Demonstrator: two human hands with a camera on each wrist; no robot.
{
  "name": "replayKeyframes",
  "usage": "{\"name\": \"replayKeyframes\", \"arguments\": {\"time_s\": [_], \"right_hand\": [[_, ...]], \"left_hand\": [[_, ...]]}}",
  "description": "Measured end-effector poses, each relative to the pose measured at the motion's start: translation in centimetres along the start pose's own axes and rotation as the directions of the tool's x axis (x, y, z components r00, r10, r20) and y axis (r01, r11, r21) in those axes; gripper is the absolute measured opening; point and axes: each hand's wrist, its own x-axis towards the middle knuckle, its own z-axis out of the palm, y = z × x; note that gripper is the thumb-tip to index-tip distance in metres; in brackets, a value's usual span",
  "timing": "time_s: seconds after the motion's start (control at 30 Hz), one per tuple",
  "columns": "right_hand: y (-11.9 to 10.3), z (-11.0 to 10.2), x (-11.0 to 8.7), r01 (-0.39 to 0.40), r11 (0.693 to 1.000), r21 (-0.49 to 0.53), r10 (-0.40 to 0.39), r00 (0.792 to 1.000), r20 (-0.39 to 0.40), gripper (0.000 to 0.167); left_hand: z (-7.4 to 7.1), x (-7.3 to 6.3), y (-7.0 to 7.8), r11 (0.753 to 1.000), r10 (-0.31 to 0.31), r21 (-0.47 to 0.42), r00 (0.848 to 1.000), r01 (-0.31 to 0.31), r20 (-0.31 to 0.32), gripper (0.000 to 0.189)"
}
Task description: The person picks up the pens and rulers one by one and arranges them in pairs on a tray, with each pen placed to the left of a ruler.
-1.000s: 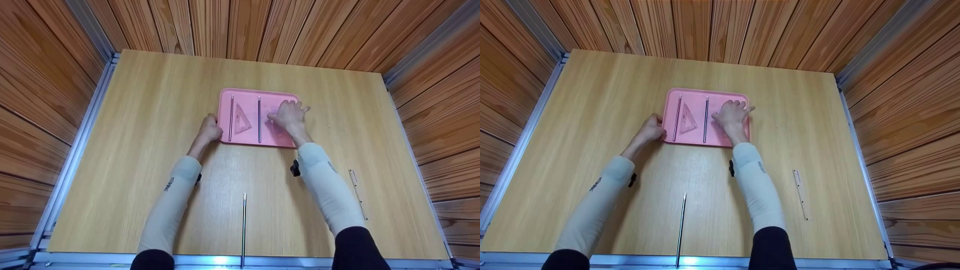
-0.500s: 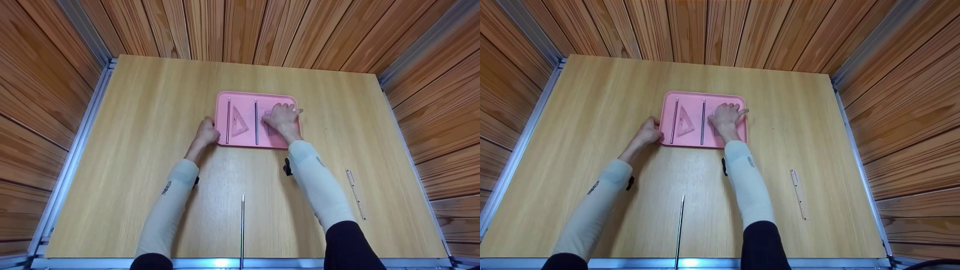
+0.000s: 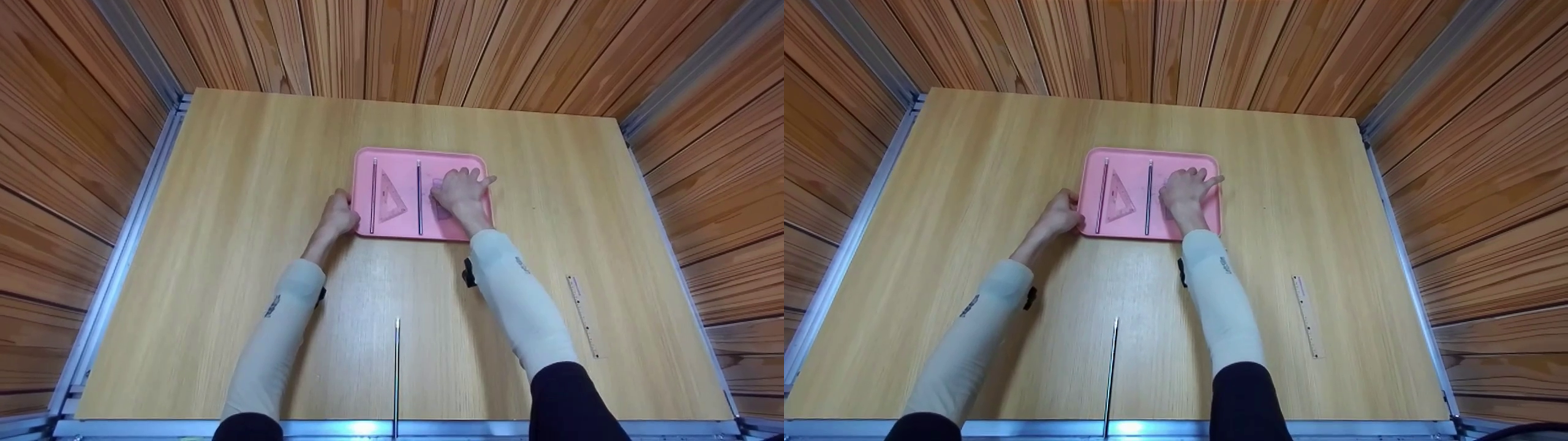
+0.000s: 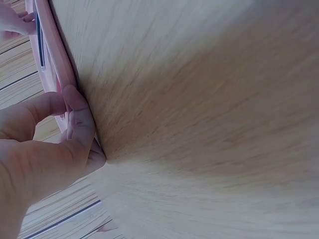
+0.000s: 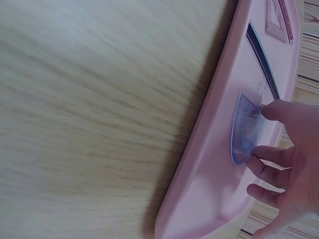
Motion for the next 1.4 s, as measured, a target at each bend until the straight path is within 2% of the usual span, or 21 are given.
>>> {"name": "replayKeyframes", "arguments": {"time_s": [0.4,0.6,0.7,0.83,0.93,1.03,1.13,1.27,1.4], "right_hand": [[0.1,0.2,-0.2,-0.002,1.0,0.007,0.002,1.0,-0.017,0.058],[0.0,0.0,-0.1,-0.003,0.999,0.042,0.004,1.0,-0.028,0.058],[0.0,-0.1,-0.1,0.001,0.999,0.046,0.0,0.999,-0.038,0.059],[-0.2,-0.4,-0.2,0.014,0.999,0.048,-0.012,0.999,-0.043,0.068],[-0.5,-1.0,-0.8,0.029,0.997,0.074,-0.026,0.999,-0.04,0.083],[-0.8,-1.5,-2.1,0.053,0.994,0.099,-0.048,0.997,-0.053,0.1],[-0.9,-1.7,-4.3,0.085,0.988,0.131,-0.075,0.994,-0.084,0.11],[-0.8,-1.4,-8.7,0.148,0.972,0.182,-0.128,0.984,-0.121,0.115],[-0.8,-0.8,-13.3,0.189,0.961,0.204,-0.167,0.979,-0.118,0.115]], "left_hand": [[0.0,-0.2,0.3,0.998,-0.03,-0.059,0.999,0.032,0.034,0.039],[0.0,-0.2,0.4,0.999,0.038,-0.006,0.999,-0.038,-0.011,0.039],[0.0,-0.1,0.4,0.999,0.053,0.014,0.998,-0.052,-0.022,0.039],[-0.1,0.0,0.6,1.0,0.025,-0.018,1.0,-0.025,-0.009,0.038],[-0.2,-0.1,0.6,0.999,0.003,-0.036,1.0,-0.003,-0.003,0.037],[-0.3,-0.2,0.5,0.999,-0.004,-0.041,1.0,0.004,0.002,0.037],[-0.3,-0.2,0.3,0.999,0.0,-0.039,1.0,0.0,0.002,0.037],[-0.3,-0.3,0.1,0.999,0.001,-0.039,1.0,0.0,0.006,0.038],[-0.4,-0.3,0.4,0.999,0.024,-0.031,1.0,-0.024,0.002,0.039]]}}
